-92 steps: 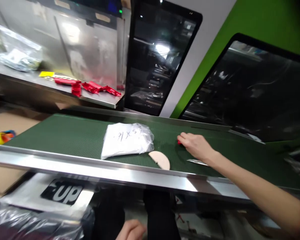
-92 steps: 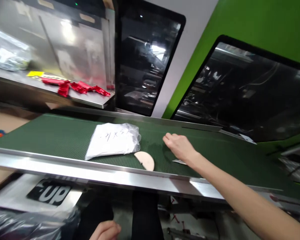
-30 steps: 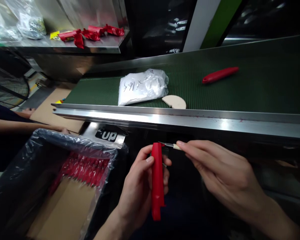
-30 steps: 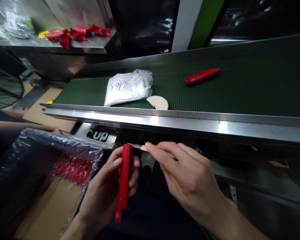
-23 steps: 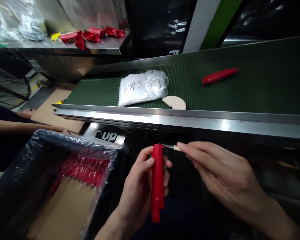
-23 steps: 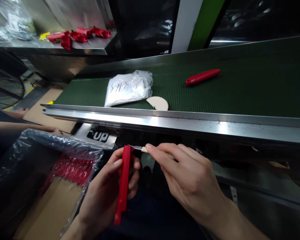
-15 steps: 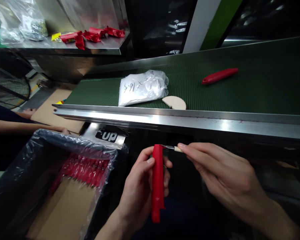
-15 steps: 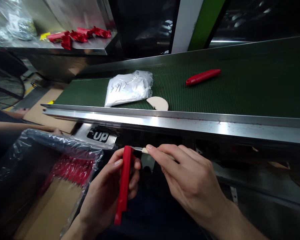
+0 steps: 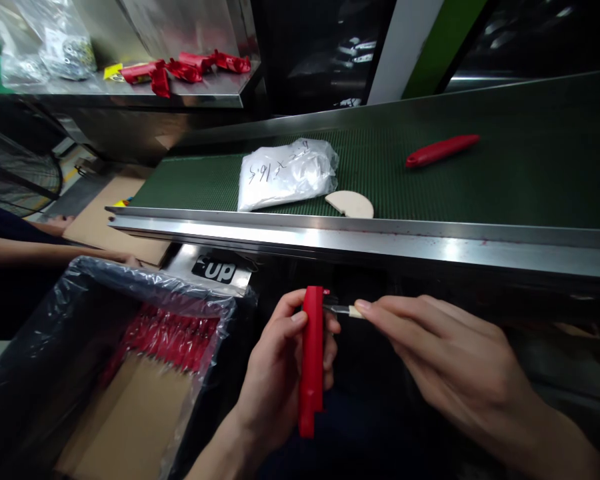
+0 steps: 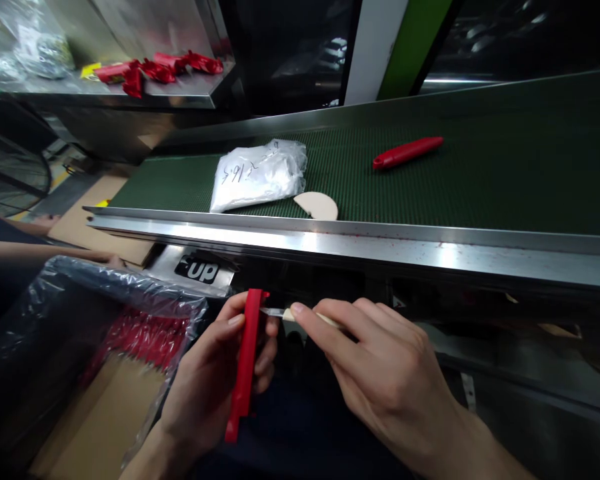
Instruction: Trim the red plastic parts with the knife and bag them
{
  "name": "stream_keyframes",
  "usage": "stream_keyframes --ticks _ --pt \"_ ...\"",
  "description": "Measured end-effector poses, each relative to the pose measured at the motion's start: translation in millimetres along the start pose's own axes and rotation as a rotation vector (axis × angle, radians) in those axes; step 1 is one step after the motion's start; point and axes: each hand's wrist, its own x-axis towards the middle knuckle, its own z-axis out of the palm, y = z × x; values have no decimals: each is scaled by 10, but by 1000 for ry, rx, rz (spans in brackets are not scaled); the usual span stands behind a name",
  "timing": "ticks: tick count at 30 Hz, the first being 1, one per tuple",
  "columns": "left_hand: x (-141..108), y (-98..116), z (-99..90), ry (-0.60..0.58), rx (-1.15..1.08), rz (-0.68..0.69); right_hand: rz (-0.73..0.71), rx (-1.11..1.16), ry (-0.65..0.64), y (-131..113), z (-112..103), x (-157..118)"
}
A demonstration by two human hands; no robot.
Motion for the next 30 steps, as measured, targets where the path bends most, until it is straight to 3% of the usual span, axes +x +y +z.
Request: stream_keyframes --ticks 18,24,30 --pt "127 163 -19 -26 -55 120 -121 -19 -115 -291 11 -270" --pt "88 186 -11 -43 -36 142 63 76 126 -231 -47 -365" --pt "-101 11 -25 -79 153 151 61 31 60 -127 -36 -126"
